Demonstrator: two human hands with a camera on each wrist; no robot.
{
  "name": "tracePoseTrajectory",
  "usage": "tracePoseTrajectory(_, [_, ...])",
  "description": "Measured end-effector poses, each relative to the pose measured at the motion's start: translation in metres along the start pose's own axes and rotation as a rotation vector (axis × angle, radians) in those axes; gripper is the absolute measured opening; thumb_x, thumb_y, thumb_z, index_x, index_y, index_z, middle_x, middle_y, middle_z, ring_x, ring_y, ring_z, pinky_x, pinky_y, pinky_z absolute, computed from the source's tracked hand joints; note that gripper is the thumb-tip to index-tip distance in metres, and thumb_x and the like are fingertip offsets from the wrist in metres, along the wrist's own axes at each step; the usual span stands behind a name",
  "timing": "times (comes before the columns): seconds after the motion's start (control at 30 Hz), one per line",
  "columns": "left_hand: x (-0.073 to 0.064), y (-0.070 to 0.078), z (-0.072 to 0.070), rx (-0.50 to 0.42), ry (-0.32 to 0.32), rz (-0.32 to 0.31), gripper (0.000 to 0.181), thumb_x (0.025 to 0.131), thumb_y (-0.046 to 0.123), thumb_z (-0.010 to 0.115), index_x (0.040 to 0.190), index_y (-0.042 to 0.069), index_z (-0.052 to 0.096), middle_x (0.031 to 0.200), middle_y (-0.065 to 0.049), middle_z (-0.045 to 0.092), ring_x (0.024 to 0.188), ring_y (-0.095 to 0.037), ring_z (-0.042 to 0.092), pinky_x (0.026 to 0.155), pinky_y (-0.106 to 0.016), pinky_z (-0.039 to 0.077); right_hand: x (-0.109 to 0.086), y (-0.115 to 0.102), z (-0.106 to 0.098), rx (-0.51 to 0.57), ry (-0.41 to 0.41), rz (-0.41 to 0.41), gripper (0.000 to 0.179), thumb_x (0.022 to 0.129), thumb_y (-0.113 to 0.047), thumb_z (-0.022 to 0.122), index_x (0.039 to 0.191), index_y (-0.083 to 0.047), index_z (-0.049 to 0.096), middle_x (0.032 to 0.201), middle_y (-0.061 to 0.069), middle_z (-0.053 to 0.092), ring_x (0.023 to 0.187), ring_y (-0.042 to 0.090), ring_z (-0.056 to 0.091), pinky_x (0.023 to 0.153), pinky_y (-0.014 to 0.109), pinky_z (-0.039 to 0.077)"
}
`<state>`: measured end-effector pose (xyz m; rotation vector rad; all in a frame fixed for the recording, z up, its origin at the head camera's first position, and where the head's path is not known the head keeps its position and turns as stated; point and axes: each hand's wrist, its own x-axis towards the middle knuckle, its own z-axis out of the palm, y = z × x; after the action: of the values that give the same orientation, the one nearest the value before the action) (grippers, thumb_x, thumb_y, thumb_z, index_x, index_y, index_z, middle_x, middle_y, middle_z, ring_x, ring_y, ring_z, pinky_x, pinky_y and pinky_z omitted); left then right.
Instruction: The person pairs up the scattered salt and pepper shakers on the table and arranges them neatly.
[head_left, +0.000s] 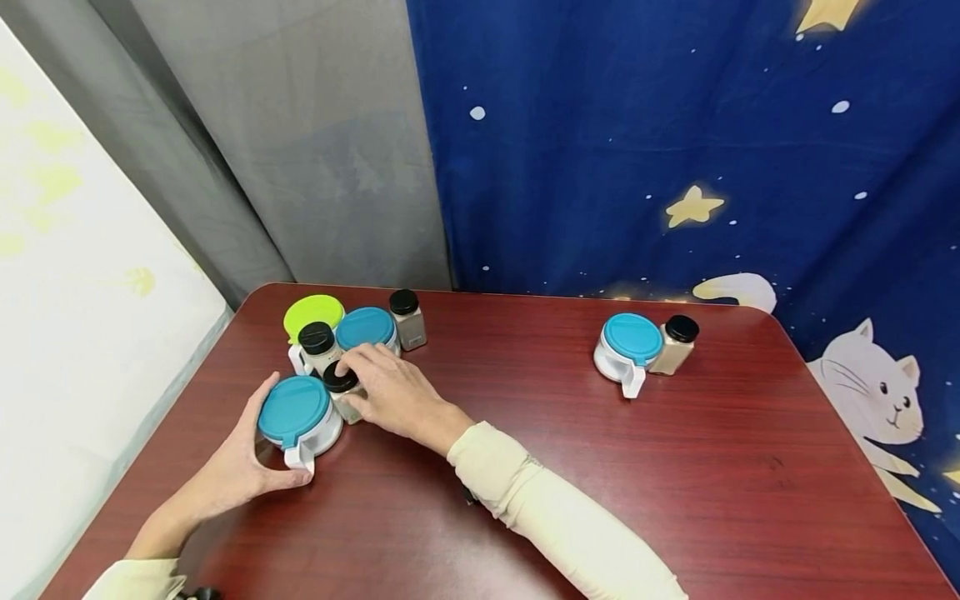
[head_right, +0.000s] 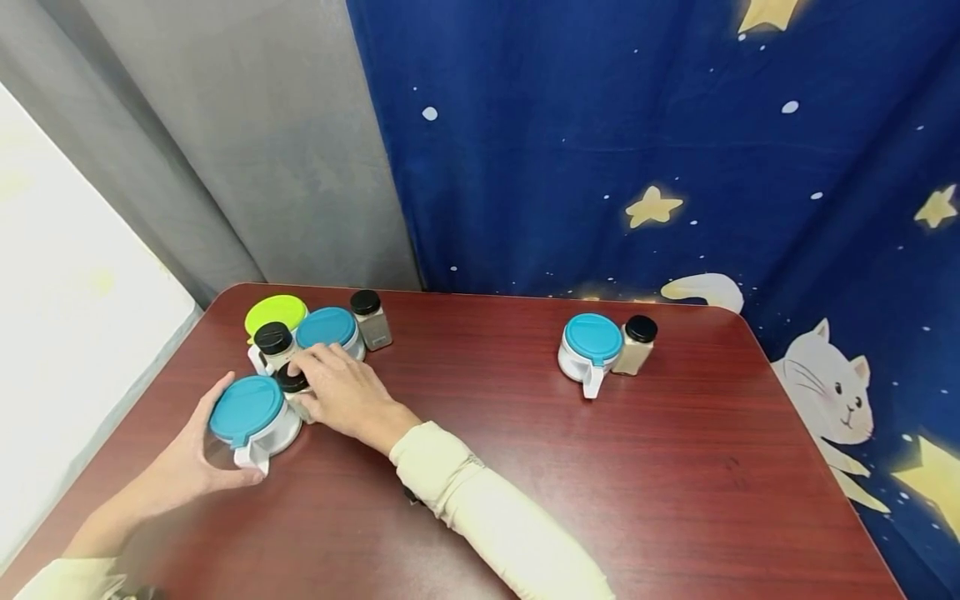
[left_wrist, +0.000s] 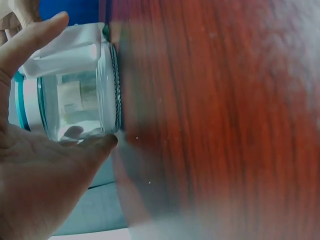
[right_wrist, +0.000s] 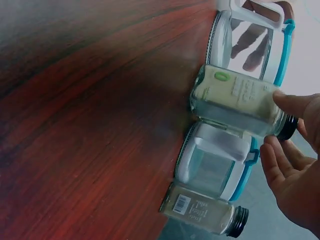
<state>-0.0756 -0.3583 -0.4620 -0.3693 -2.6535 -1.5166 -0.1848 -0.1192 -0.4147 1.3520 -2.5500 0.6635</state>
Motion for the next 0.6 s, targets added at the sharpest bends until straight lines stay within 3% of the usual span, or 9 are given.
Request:
tracePoseTrajectory(0.13, [0.003, 0.000, -0.001, 0.056, -0.014, -0.020, 0.142, 0.069, 0.007, 0.095, 0.162, 0.026, -0.010, 0.148, -0.027, 0.030, 0.122, 0.005, 0.035, 0.093, -0.005, 0.033, -0.003, 0.005, 0.002, 0.059, -0.006, 0.043, 0.040, 0.091, -0.025, 0.079, 0.123, -0.016, 0.056, 0.120, -0.005, 0.057, 0.109, 0.006, 0.049, 0.091, 0.017, 0.043])
tracePoseTrajectory(0.33, [0.006, -0.006, -0.004, 0.023, -0.025, 0.004, 0.130, 0.067, 0.003, 0.095, 0.159, 0.010, 0.004, 0.145, -0.020, 0.035, 0.121, 0.001, 0.040, 0.094, -0.008, 0.034, -0.007, 0.009, 0.006, 0.175, -0.020, 0.081, 0.059, 0.088, -0.026, 0.083, 0.134, -0.012, 0.050, 0.129, -0.001, 0.054, 0.111, 0.005, 0.051, 0.094, 0.013, 0.040])
tracePoseTrajectory(0.6, [0.004, -0.007, -0.005, 0.063, -0.021, 0.011, 0.127, 0.065, 0.005, 0.097, 0.158, 0.008, 0.011, 0.143, -0.013, 0.037, 0.121, 0.000, 0.040, 0.093, -0.009, 0.035, -0.014, 0.007, 0.011, 0.316, -0.050, 0.148, 0.059, 0.088, -0.022, 0.081, 0.139, -0.014, 0.051, 0.131, -0.004, 0.053, 0.114, 0.003, 0.049, 0.098, 0.011, 0.035])
